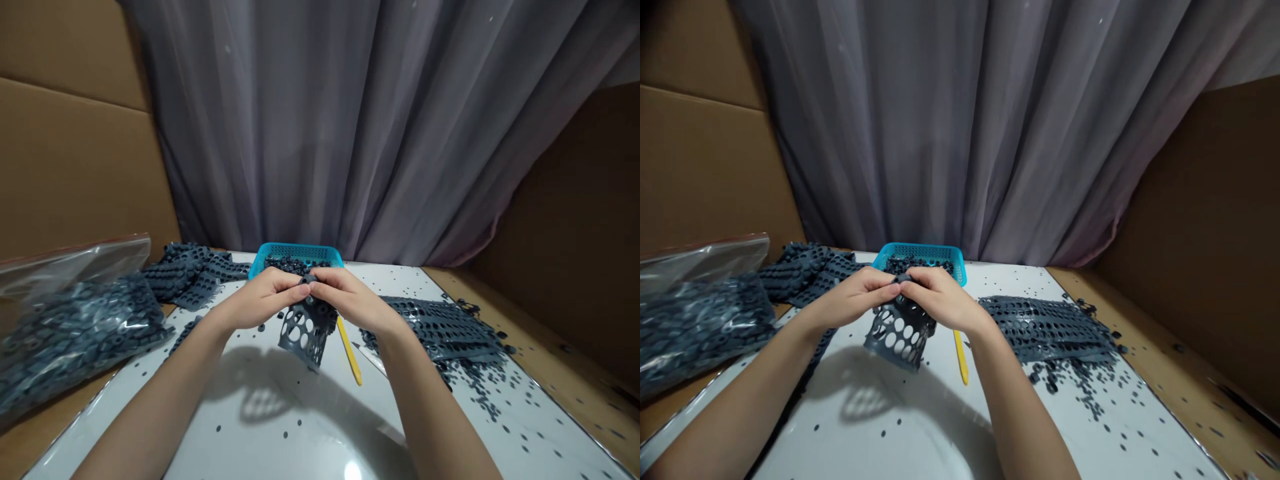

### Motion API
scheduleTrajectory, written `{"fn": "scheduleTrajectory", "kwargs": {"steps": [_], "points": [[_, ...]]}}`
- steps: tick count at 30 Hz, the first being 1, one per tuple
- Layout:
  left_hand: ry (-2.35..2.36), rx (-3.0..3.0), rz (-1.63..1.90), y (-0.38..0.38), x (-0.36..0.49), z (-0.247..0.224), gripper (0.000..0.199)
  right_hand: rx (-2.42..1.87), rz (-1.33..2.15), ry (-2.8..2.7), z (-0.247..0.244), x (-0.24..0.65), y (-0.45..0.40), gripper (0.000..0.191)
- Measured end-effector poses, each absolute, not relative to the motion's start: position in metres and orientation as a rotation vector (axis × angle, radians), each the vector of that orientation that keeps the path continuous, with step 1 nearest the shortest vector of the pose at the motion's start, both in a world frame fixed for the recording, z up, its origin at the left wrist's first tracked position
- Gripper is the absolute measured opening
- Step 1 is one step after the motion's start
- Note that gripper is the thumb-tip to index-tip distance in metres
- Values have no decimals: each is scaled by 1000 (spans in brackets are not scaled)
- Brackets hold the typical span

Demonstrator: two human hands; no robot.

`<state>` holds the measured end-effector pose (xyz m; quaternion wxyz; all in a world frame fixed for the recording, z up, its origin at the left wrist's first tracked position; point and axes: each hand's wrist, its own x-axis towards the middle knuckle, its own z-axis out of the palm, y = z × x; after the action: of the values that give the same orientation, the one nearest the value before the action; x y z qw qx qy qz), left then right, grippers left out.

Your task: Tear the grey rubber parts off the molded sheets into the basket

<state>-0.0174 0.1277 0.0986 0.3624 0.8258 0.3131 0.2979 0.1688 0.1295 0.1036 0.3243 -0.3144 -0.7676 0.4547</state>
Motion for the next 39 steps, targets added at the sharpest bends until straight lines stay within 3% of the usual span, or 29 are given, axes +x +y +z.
{"fn": "scheduleTrajectory", "kwargs": {"steps": [6,12,22,30,39], "points": [[667,1457,1074,133,-5,83,43,-670,1556,-1420,89,148,134,19],[664,1129,1392,136,19,75,39,-639,1448,-762,66,116,141,17],[593,543,1475,142,22,65,36,-592,1435,-535,60,108,142,14],[563,506,1357,138,3,88,29,-476,1471,-1189,73,126,142,10],[479,966,1593,148,-24,100,33,-574,1384,-1476,90,149,136,14]]}}
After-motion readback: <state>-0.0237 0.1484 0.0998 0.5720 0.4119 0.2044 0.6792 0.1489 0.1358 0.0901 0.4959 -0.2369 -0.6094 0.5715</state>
